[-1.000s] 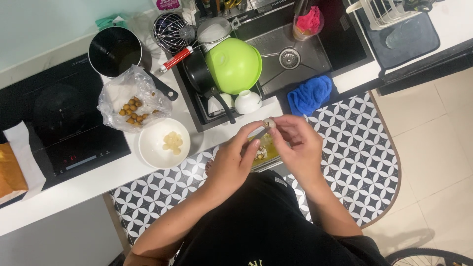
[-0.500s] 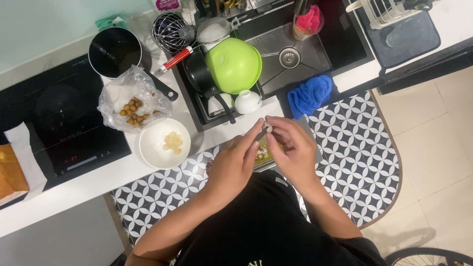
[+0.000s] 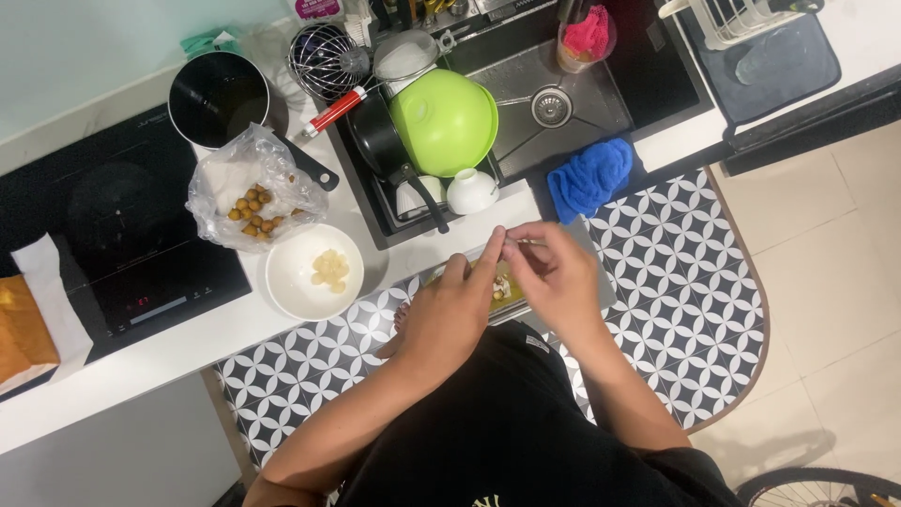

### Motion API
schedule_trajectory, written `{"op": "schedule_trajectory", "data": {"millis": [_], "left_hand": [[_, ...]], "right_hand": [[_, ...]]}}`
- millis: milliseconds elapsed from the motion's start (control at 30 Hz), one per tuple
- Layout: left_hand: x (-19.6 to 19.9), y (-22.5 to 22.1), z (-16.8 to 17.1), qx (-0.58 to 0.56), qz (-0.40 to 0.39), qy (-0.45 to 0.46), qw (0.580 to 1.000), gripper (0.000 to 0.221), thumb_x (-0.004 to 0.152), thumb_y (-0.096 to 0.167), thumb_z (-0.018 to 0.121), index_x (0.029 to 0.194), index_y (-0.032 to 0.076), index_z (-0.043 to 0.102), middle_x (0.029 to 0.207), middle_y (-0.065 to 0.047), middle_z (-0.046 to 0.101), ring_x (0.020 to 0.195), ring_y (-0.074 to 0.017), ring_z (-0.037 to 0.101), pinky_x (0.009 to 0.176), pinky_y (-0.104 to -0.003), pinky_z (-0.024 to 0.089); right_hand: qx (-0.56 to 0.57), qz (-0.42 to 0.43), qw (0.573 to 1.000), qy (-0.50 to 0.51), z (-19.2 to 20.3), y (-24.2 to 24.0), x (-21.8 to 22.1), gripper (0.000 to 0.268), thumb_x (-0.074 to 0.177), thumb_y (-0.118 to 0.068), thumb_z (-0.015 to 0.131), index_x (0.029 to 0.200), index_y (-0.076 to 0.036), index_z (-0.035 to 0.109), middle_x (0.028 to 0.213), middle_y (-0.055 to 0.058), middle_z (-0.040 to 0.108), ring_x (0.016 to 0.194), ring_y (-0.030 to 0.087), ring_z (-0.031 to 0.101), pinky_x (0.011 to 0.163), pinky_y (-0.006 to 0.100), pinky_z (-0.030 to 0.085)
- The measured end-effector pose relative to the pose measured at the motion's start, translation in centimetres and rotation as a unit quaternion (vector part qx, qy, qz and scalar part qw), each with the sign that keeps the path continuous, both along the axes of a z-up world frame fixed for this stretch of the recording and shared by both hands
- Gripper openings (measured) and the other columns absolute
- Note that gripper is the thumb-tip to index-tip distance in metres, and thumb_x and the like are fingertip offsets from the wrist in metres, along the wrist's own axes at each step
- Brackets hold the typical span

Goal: Peeling and removing pits from small round fruits into a container.

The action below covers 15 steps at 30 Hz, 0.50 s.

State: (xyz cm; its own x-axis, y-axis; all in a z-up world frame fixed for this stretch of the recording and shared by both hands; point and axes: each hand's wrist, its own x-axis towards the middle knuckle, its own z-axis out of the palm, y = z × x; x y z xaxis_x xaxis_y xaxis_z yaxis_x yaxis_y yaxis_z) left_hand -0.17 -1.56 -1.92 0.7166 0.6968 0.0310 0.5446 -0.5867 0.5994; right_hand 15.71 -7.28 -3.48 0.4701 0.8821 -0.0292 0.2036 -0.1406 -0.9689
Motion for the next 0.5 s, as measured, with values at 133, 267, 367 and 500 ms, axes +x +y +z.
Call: {"op": "schedule_trajectory", "data": {"millis": [133,267,367,500], "left_hand": [[0.1,0.0,-0.6,0.019,-0.024,0.019,0.999,0.065,0.098,0.015,0.059,0.159,0.018,0.036,0.091,-0.017,0.06,0.064,-0.0342,0.067,0.057,-0.045,0.055],[0.3,0.0,-1.5,0.04,-0.028,-0.002,0.999,0.065,0.098,0.015,0.061,0.159,0.021,0.037,0.091,-0.016,0.061,0.066,-0.0346,0.067,0.058,-0.045,0.056],[0.4,0.2,-2.6,0.004,-0.037,-0.011,0.999,0.063,0.101,0.016,0.059,0.159,0.023,0.038,0.09,-0.017,0.061,0.068,-0.0358,0.067,0.061,-0.045,0.056],[0.4,0.2,-5.7,-0.116,-0.035,0.006,0.993,0.056,0.104,0.019,0.056,0.157,0.029,0.042,0.091,-0.021,0.065,0.071,-0.0382,0.069,0.065,-0.048,0.055]], "right_hand": [[-0.047,0.002,0.997,0.061,-1.2,-0.2,1.2,0.018,0.098,-0.005,0.068,0.114,0.002,0.065,0.102,0.01,0.074,0.093,0.014,0.076,0.077,0.026,0.06],[0.009,0.044,0.98,0.195,-3.4,-0.5,2.4,0.017,0.1,-0.006,0.064,0.115,0.002,0.063,0.107,0.008,0.068,0.098,0.015,0.072,0.087,0.03,0.063],[0.026,0.073,0.963,0.26,-6.0,-1.0,3.1,0.016,0.1,-0.005,0.065,0.114,0.003,0.063,0.111,0.008,0.066,0.099,0.016,0.069,0.091,0.033,0.063],[-0.015,0.074,0.956,0.284,-9.8,-2.0,4.0,0.015,0.098,-0.005,0.067,0.11,0.003,0.062,0.111,0.009,0.066,0.094,0.017,0.071,0.087,0.032,0.063]]}}
